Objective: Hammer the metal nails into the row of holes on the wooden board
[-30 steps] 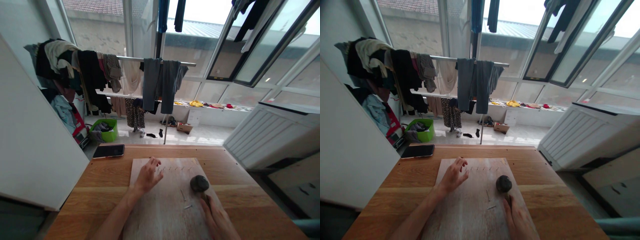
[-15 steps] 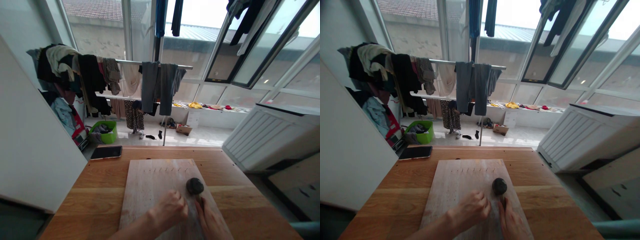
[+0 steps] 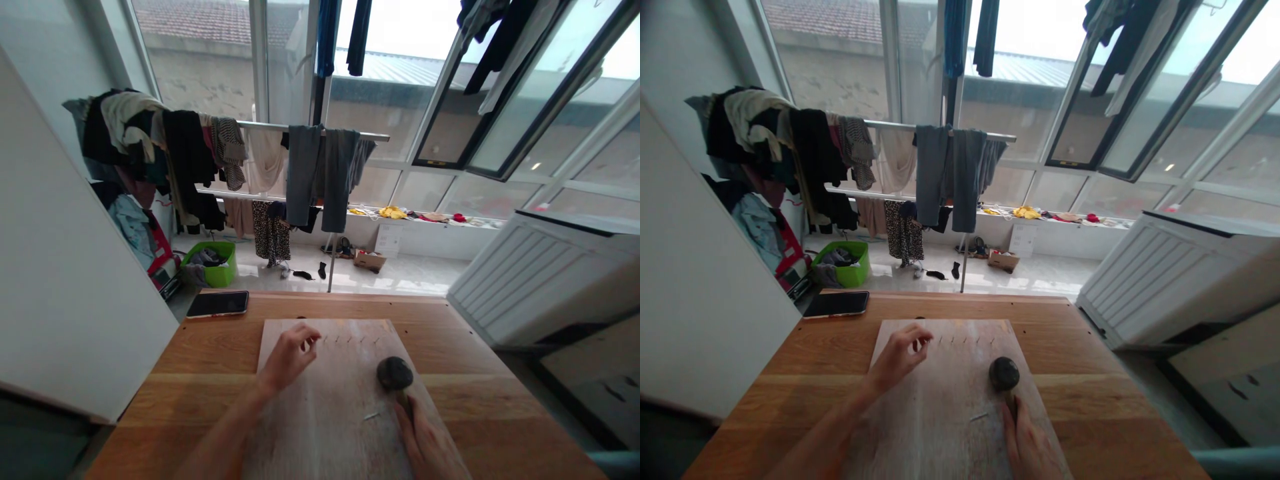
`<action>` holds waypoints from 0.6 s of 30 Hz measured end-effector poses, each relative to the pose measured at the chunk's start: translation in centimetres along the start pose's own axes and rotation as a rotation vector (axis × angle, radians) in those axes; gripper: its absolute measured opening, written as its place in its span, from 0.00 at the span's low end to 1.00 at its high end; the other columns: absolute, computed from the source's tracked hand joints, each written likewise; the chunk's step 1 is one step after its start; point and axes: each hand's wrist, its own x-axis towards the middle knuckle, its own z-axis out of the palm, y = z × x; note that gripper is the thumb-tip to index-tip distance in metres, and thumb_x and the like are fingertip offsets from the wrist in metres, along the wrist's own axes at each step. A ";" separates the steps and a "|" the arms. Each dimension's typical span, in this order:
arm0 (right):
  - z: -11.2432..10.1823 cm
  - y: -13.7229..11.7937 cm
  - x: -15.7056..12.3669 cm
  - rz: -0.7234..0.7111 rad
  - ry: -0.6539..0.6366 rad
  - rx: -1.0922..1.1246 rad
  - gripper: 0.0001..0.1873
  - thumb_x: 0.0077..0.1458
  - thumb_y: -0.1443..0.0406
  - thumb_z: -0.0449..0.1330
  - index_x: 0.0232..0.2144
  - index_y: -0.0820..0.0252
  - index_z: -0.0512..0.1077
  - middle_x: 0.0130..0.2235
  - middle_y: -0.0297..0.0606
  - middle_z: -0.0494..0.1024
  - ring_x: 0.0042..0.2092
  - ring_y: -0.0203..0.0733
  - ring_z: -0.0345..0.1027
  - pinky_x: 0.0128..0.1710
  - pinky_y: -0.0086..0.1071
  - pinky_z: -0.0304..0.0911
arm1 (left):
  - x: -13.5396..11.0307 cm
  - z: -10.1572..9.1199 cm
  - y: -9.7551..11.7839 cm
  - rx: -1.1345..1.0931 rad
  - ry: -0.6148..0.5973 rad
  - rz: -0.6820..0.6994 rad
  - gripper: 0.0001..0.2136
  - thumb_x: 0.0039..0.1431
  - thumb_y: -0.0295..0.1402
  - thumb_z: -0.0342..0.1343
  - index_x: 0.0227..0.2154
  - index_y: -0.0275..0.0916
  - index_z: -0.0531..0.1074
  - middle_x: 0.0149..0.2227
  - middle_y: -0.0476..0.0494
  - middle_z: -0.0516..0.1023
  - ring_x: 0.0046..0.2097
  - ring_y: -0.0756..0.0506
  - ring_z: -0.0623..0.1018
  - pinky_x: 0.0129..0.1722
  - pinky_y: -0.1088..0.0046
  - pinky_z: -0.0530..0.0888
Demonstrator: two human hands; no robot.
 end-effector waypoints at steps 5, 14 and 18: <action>-0.5 -0.1 -1.1 -0.048 -0.017 -0.014 0.20 0.59 0.60 0.53 0.50 0.58 0.77 0.53 0.49 0.80 0.57 0.56 0.72 0.56 0.42 0.66 | 0.1 -0.7 -3.7 -0.145 0.094 -0.204 0.05 0.58 0.27 0.56 0.34 0.37 0.77 0.31 0.48 0.80 0.30 0.50 0.76 0.32 0.77 0.73; -0.8 -0.3 0.0 0.075 -0.079 0.024 0.22 0.56 0.52 0.55 0.46 0.57 0.77 0.52 0.52 0.80 0.55 0.58 0.74 0.54 0.43 0.68 | -0.3 -0.4 -3.5 -0.098 -0.021 -0.183 0.07 0.56 0.25 0.54 0.33 0.37 0.77 0.33 0.46 0.80 0.33 0.49 0.77 0.35 0.76 0.73; -1.1 -3.5 0.9 0.070 -0.070 0.108 0.21 0.60 0.50 0.52 0.44 0.54 0.77 0.38 0.46 0.84 0.45 0.55 0.79 0.44 0.38 0.72 | -0.3 -0.4 -3.6 -0.135 -0.014 -0.208 0.09 0.55 0.24 0.55 0.38 0.38 0.76 0.34 0.47 0.81 0.32 0.49 0.78 0.36 0.75 0.73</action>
